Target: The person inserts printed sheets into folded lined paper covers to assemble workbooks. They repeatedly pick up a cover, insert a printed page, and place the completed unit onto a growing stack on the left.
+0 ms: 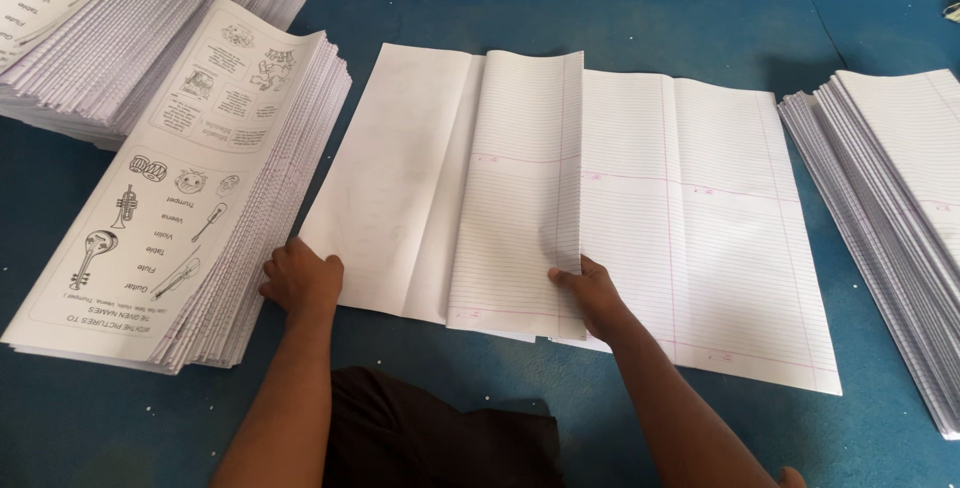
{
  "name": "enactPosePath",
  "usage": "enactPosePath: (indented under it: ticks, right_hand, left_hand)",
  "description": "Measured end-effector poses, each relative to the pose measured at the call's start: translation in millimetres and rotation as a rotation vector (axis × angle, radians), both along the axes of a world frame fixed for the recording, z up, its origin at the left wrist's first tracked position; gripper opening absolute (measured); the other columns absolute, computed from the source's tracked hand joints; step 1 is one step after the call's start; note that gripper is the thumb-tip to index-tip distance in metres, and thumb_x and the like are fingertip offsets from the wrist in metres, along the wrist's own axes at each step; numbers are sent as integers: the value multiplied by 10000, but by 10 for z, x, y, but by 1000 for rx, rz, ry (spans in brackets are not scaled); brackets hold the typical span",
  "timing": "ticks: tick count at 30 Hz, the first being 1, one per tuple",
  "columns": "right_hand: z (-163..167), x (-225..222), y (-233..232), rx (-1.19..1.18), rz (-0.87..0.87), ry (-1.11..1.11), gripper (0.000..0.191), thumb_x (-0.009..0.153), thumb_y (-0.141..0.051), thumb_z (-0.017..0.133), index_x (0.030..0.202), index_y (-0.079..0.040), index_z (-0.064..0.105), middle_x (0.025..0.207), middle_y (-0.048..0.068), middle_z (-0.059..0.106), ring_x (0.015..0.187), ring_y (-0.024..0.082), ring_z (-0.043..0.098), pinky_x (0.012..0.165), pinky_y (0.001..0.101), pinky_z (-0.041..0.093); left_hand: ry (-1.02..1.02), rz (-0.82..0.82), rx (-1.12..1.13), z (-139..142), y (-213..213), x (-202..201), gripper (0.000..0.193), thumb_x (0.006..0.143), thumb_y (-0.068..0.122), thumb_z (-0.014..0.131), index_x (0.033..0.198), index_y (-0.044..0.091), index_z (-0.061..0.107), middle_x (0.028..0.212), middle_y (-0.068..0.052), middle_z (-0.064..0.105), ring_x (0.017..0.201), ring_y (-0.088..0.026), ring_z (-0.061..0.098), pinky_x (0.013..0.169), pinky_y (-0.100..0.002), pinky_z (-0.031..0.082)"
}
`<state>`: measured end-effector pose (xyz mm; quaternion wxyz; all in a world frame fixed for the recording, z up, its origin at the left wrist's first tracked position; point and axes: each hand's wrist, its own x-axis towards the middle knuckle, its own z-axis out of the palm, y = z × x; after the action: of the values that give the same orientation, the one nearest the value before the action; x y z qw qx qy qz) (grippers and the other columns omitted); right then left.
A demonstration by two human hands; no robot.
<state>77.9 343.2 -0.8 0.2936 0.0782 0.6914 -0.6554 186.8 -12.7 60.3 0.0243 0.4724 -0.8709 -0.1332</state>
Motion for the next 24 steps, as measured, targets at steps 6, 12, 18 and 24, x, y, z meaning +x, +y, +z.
enactPosePath:
  ticks: [6,12,18,24]
  right_hand:
    - [-35,1,1,42,-1,-21,564,913,-164,642,1391,80,469,1201,315,667,1047,368,716,936,455,606]
    - [-72,6,12,-20,7,3,561,904,-155,649,1383,86,484,1201,311,672,1047,356,715,924,453,608]
    - [-87,3,7,12,-3,-13,563,905,-153,645,1392,78,482,1203,306,670,1050,358,712,920,452,607]
    - [-92,10,-1,18,-2,-10,567,914,-156,638,1402,78,467,1207,306,667,1057,357,712,935,447,601]
  left_hand:
    - [314,-17,-143,-39,5,71,356,919,82,663,1266,6,636,1188,-190,675,1078,-355,662,918,-520,515]
    - [378,49,-8,-16,-20,142,252,951,158,707,1167,31,679,1045,-170,744,955,-316,731,816,-435,575]
    - [314,5,-99,-6,-15,165,178,951,230,727,1017,65,718,942,-100,747,899,-289,717,813,-468,533]
    - [359,-112,-454,4,16,127,212,792,297,808,812,94,747,911,-124,708,875,-323,670,721,-481,506]
